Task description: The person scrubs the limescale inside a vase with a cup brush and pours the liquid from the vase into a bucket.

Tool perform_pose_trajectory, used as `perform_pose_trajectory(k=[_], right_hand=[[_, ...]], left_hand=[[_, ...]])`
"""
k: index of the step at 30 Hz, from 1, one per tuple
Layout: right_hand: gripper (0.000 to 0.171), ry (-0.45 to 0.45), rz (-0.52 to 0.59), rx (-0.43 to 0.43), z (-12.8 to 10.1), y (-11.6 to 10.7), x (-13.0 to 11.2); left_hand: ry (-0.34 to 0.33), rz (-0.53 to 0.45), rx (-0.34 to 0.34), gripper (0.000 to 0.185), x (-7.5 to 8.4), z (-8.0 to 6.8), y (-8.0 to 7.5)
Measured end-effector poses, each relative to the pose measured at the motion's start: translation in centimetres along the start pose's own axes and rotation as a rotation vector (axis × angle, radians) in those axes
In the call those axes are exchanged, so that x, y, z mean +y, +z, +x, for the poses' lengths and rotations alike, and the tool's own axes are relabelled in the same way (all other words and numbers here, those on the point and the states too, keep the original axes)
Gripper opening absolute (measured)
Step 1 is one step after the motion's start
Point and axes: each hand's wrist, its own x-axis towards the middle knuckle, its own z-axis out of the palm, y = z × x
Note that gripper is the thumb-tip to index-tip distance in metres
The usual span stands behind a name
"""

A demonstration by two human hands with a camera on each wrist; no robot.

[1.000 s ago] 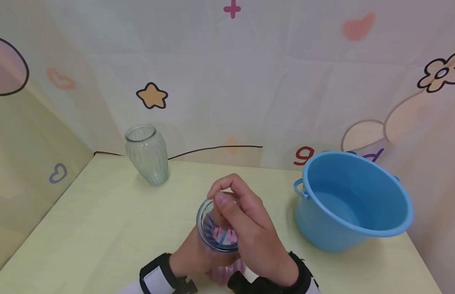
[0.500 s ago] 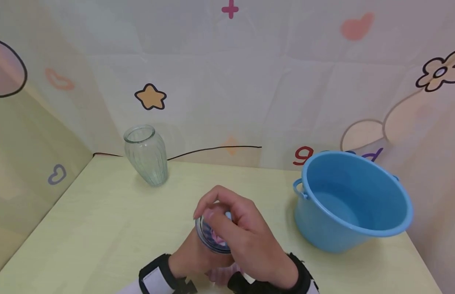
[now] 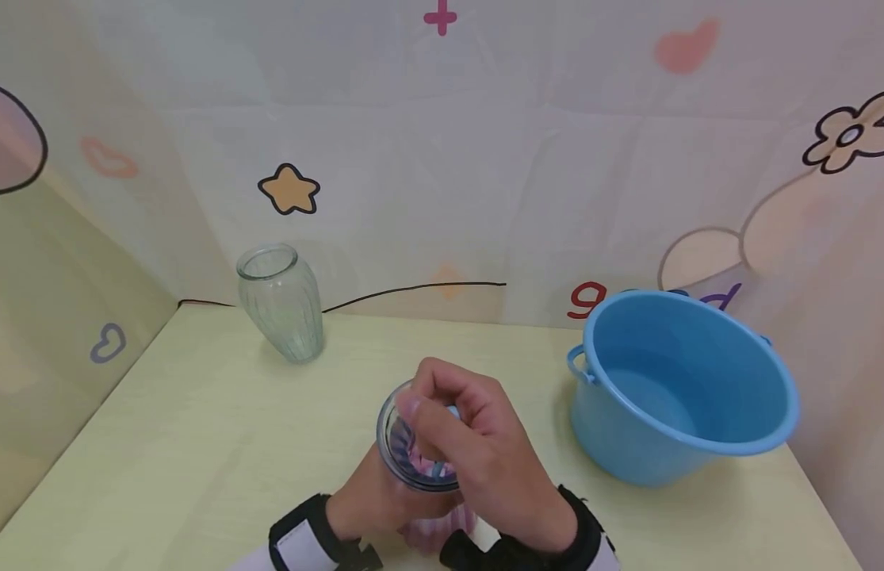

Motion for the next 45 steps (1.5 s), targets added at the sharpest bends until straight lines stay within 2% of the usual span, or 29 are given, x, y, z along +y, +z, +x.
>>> perform_pose_trajectory(k=[10,16,21,28,37,45], right_hand=[[0.033,-0.04,0.046,0.031,0.2,0.1,-0.3],[0.033,-0.073,0.068,0.032,0.2,0.2,-0.3],[0.033,-0.107,0.094,0.038,0.3,0.1,-0.1],[0.034,-0.158,0.119,0.06,0.1,0.0,0.1],[0.036,-0.239,0.189,0.068,-0.3,-0.5,0.7],[0.036,-0.339,0.244,0.064,-1.1,-0.9,0.2]], left_hand=[[0.011,-0.013,0.01,0.07,-0.1,0.1,0.0],[-0.004,-0.01,0.015,0.072,0.0,0.1,0.1],[0.01,-0.007,0.017,0.072,-0.1,0.2,0.1],[-0.035,-0.032,0.004,0.074,-0.1,0.1,0.1],[-0.057,-0.037,0.015,0.077,0.2,0.1,0.1],[-0.108,0.026,0.034,0.073,0.3,0.2,0.2]])
